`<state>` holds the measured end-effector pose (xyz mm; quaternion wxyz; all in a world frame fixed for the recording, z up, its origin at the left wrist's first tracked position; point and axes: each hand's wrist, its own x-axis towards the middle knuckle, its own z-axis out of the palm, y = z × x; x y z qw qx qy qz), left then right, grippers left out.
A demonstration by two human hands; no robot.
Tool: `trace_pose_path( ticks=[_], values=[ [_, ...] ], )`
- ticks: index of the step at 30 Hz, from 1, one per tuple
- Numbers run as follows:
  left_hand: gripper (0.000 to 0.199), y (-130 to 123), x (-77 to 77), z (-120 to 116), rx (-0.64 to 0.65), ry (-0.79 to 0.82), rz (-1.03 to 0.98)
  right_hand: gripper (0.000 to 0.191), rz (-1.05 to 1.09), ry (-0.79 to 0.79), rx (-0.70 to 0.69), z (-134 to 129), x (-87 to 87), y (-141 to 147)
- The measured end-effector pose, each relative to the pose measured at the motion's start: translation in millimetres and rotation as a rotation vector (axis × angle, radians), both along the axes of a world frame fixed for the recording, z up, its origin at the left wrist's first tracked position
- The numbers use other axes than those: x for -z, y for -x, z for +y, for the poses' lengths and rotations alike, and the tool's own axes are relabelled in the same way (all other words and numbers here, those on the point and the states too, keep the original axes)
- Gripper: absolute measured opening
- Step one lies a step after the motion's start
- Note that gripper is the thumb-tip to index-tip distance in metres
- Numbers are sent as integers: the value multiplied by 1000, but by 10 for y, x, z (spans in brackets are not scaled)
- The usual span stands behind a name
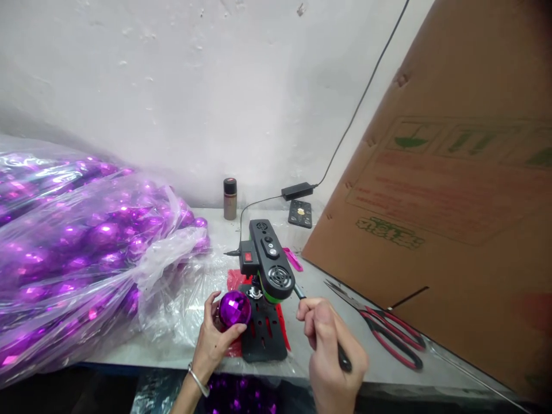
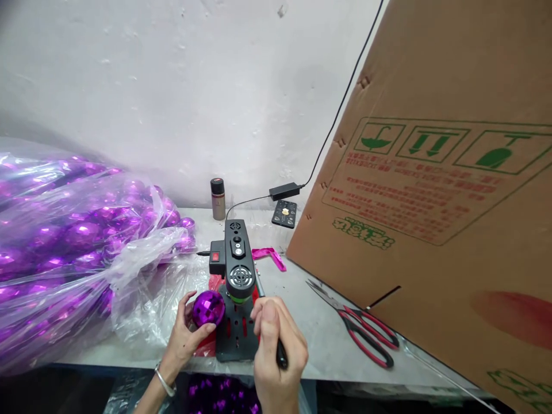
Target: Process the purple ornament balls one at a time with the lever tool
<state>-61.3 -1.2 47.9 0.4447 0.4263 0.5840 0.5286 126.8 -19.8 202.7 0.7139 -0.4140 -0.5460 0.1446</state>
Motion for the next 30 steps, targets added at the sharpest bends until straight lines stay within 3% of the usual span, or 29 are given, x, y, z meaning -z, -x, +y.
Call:
trace_pose_path(
  ticks=[4, 10, 15, 23, 30],
  values=[
    [81, -97, 35, -18, 58, -1, 95, 56, -7, 7, -8, -6, -28, 9],
    [83, -194, 166, -21, -6, 33, -43, 53, -8, 33, -12, -29, -7, 11],
    [84, -226, 182, -17, -8, 40, -86, 53, -21, 44, -3, -20, -68, 23],
    [77, -322, 104, 5, 76, -113, 229, 50, -20, 36, -30, -20, -89, 18],
    [77, -479, 111, 40, 66, -203, 326, 49, -18, 41, -39, -48, -53, 3]
  ],
)
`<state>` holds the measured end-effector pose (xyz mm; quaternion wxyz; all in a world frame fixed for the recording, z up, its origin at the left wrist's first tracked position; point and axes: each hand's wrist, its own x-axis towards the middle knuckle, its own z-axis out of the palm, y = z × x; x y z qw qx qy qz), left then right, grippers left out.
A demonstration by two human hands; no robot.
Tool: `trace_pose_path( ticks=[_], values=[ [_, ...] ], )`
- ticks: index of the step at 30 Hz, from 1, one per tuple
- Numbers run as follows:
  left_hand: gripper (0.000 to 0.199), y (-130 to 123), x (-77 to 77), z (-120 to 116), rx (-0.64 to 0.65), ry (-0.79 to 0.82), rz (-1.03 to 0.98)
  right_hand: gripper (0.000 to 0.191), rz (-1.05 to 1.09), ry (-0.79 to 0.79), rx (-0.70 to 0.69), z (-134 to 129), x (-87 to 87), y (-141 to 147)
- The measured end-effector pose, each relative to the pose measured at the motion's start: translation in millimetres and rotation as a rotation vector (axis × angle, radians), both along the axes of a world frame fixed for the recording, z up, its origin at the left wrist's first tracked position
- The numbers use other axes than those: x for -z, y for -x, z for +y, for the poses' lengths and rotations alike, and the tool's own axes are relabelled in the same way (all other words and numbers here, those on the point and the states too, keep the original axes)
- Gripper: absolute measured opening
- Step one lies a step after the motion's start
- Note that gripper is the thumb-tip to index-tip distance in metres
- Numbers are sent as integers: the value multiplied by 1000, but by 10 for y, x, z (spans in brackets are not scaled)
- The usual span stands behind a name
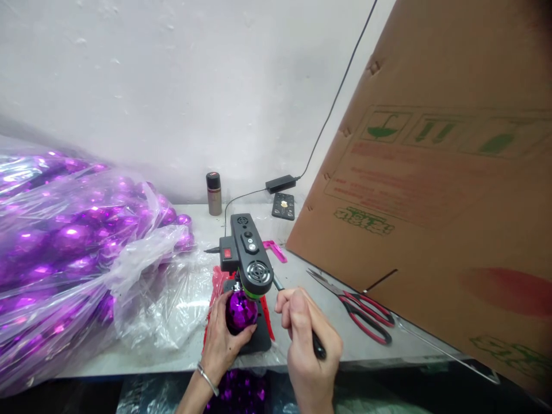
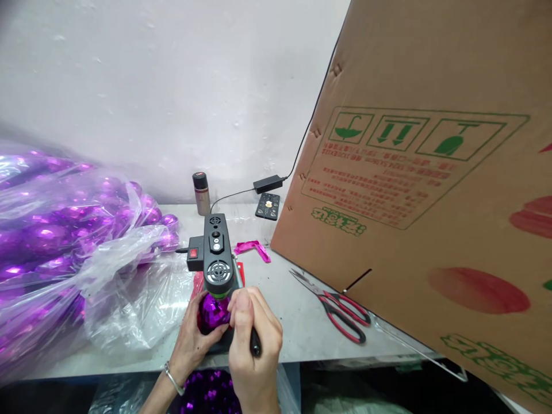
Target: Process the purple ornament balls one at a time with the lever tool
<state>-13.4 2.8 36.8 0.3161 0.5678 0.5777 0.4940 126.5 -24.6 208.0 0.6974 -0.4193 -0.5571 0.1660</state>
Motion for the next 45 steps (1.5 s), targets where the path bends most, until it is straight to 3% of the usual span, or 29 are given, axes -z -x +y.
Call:
trace_pose_path(
  ticks=[23, 32, 40, 45],
  values=[
    [77, -64, 305, -47, 35, -150, 155, 53, -13, 19, 20, 26, -56, -8],
    [80, -47, 157, -27, 76, -29, -2, 52, -31, 16, 27, 27, -36, -19],
    [90, 133, 16, -27, -53, 183, -348, 50, -25, -6, 21, 38, -30, -5],
    [92, 249, -79, -32, -11, 210, -443, 48, -31, -15, 24, 32, -36, 4]
  ],
)
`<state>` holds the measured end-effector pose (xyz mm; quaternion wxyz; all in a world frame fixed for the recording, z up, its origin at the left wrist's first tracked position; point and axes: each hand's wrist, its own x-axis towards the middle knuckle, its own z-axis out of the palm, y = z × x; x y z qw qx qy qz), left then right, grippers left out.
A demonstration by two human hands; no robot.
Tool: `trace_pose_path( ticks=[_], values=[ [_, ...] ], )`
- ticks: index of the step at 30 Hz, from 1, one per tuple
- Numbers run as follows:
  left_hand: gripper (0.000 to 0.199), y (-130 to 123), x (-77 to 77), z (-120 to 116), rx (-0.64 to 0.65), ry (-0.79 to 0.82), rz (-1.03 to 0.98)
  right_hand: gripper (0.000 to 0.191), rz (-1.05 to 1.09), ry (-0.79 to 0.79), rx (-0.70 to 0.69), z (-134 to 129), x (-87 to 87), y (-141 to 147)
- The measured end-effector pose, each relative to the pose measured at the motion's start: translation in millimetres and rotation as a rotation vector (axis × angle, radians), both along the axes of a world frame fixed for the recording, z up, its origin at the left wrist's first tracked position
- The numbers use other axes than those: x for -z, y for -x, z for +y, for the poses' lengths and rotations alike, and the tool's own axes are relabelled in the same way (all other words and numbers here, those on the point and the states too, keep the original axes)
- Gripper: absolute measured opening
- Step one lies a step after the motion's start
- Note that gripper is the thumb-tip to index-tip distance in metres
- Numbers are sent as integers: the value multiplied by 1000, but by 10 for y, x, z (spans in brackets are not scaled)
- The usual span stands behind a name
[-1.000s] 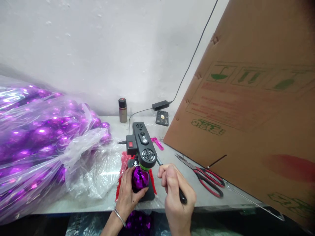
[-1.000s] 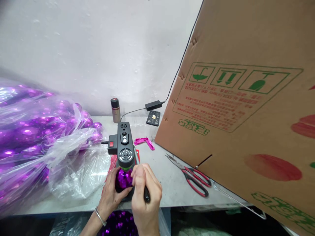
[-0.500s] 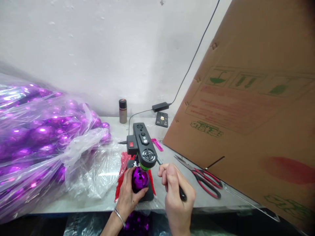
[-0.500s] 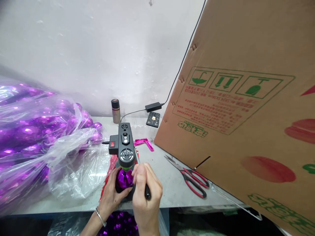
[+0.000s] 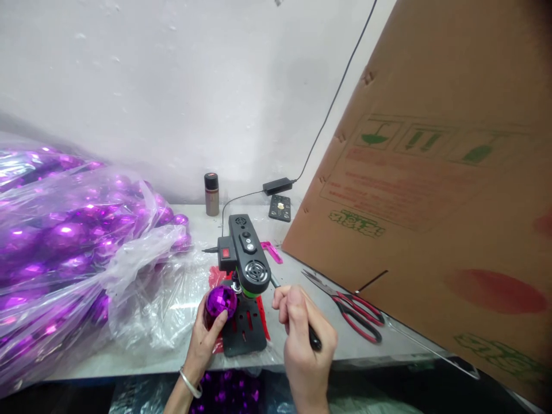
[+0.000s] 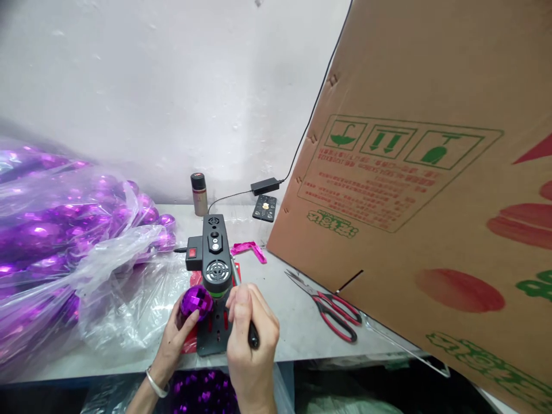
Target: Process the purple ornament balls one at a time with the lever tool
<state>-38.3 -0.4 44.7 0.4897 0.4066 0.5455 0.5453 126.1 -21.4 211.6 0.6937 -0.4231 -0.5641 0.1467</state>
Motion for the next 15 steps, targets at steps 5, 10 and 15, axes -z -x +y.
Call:
trace_pose_path(
  ticks=[5, 10, 15],
  values=[
    [95, -17, 102, -9, 25, -27, 83, 48, -3, -22, -3, -3, -10, 5],
    [95, -80, 285, -60, 40, -69, 252, 48, -3, -18, 10, 1, -22, 6],
    [83, -171, 382, -126, 48, -201, 477, 50, 23, 5, 13, 4, -16, 19]
  ],
)
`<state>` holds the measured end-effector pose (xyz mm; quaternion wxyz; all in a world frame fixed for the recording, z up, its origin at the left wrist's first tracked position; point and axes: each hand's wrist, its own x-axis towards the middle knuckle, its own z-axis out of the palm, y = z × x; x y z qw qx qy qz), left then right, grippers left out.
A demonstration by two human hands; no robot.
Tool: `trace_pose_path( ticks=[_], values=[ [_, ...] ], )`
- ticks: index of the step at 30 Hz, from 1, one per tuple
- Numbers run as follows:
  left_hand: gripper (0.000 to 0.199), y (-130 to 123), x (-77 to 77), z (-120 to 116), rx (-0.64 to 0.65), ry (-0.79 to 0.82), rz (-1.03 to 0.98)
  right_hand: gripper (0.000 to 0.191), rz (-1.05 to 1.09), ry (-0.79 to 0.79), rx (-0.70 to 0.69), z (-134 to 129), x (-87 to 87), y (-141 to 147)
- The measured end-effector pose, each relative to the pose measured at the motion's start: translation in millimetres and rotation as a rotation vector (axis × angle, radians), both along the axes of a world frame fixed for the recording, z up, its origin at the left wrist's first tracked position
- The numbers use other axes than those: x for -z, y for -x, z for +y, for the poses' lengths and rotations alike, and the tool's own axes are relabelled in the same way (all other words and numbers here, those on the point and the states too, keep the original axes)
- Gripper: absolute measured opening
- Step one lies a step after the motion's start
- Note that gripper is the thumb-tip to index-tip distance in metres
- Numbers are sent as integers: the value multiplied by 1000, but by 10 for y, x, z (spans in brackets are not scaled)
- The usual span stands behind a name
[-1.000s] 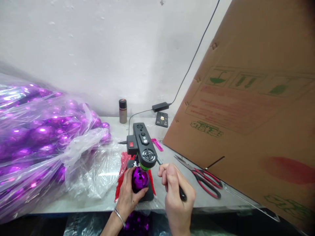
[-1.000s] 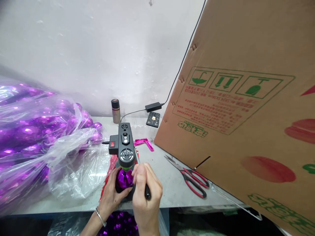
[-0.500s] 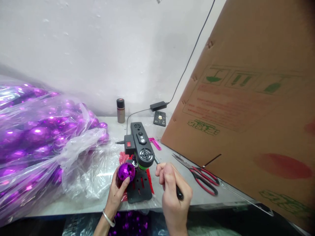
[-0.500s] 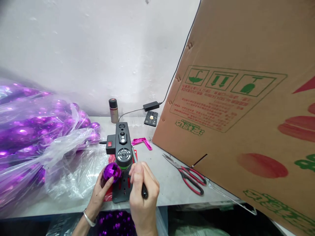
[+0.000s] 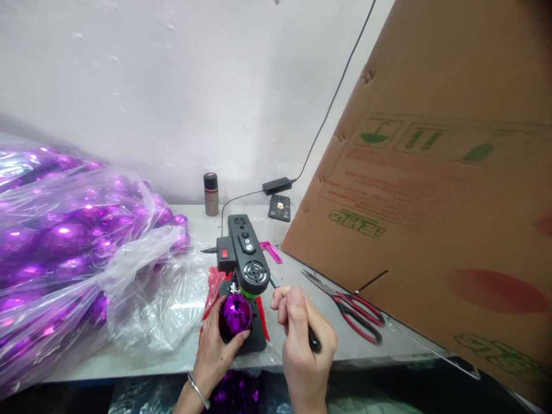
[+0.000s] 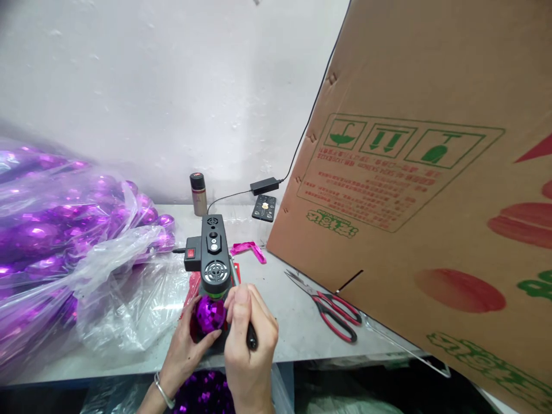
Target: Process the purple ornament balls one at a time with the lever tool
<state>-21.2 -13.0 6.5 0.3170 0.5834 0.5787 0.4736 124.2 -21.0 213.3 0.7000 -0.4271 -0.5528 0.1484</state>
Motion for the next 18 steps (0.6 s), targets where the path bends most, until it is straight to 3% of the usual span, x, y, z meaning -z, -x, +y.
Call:
trace_pose_path(
  ticks=[6, 13, 18],
  values=[
    [73, -133, 31, 14, 28, -117, 135, 51, 33, 35, -23, -16, 31, -4],
    [82, -96, 50, 78, 122, -26, 81, 52, 30, 42, -31, -17, 42, -18],
    [87, -138, 58, 111, 80, 0, 72, 52, 26, 32, -16, -30, 64, -15]
  ],
)
